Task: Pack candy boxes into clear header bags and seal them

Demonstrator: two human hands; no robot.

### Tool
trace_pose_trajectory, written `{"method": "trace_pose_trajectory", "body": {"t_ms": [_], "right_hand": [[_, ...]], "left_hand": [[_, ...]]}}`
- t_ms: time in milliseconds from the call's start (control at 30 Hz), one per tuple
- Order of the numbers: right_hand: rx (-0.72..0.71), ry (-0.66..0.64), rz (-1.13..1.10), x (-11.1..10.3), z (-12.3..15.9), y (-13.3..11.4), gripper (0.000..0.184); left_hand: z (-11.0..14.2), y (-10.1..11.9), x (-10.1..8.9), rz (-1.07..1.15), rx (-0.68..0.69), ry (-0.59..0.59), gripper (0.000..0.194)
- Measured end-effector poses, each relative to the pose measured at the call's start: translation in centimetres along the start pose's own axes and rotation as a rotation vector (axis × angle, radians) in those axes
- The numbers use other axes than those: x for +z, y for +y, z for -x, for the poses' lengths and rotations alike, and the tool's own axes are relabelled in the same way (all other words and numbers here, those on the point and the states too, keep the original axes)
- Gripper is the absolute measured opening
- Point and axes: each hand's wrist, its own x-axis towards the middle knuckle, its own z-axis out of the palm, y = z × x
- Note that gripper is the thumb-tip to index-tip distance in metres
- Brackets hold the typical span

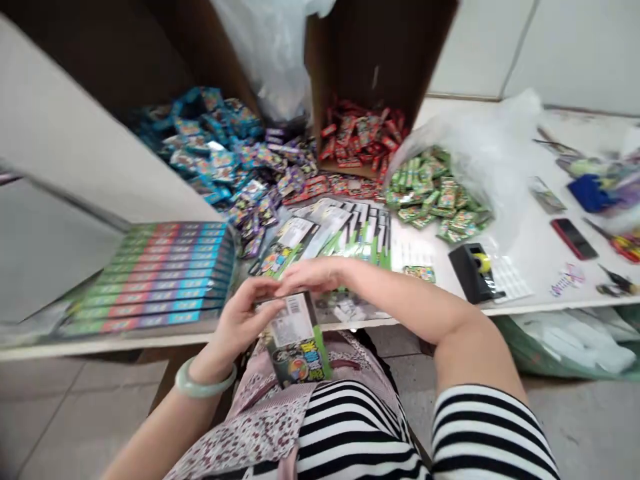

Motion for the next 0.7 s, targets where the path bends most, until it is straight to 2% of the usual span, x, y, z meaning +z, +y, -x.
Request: {"method": "trace_pose_trajectory", "body": {"t_ms": [67,100,167,233,300,367,433,500,567,700], "right_hand": [[0.077,-0.019,0.002,-1.0,0.3,1.0,0.012],[0.113,-0.004,0.021,-1.9,0.9,1.5,0.007],[0.159,0.165,0.073,-5.1,2.8,2.7,0.008],[0.218,0.468,0.164,-9.7,5.6,4.2,0.014],[0.296,0.843,0.282,-15.0,8.8,5.9,0.021],[0.402,1.161,0.381,-20.0,11.9,7.7,0.029],[0.509,1.372,0.443,-23.8,14.0,9.3,0.036],[0.604,1.487,0.460,-26.2,14.9,10.8,0.040],[0.665,1.538,0.441,-27.5,14.9,12.0,0.044],[0.649,1.557,0.335,-28.3,15.2,13.7,0.040]], "left_hand": [[-0.5,0.1,-0.6,-0.047,-0.030,-0.072,0.024],[-0.6,0.0,-0.9,-0.066,-0.056,-0.065,0.023],[-0.9,-0.4,-1.7,-0.066,-0.143,0.053,0.022],[-1.1,-1.0,-2.4,0.016,-0.268,0.294,0.021],[-1.5,-1.6,-3.0,0.156,-0.393,0.526,0.019],[-2.1,-2.0,-3.1,0.285,-0.480,0.665,0.014],[-2.7,-2.2,-2.7,0.349,-0.518,0.715,0.011],[-3.1,-2.3,-2.1,0.374,-0.530,0.714,0.018],[-3.4,-2.5,-1.6,0.380,-0.550,0.691,0.024],[-3.5,-2.6,-1.3,0.322,-0.536,0.649,0.027]]}}
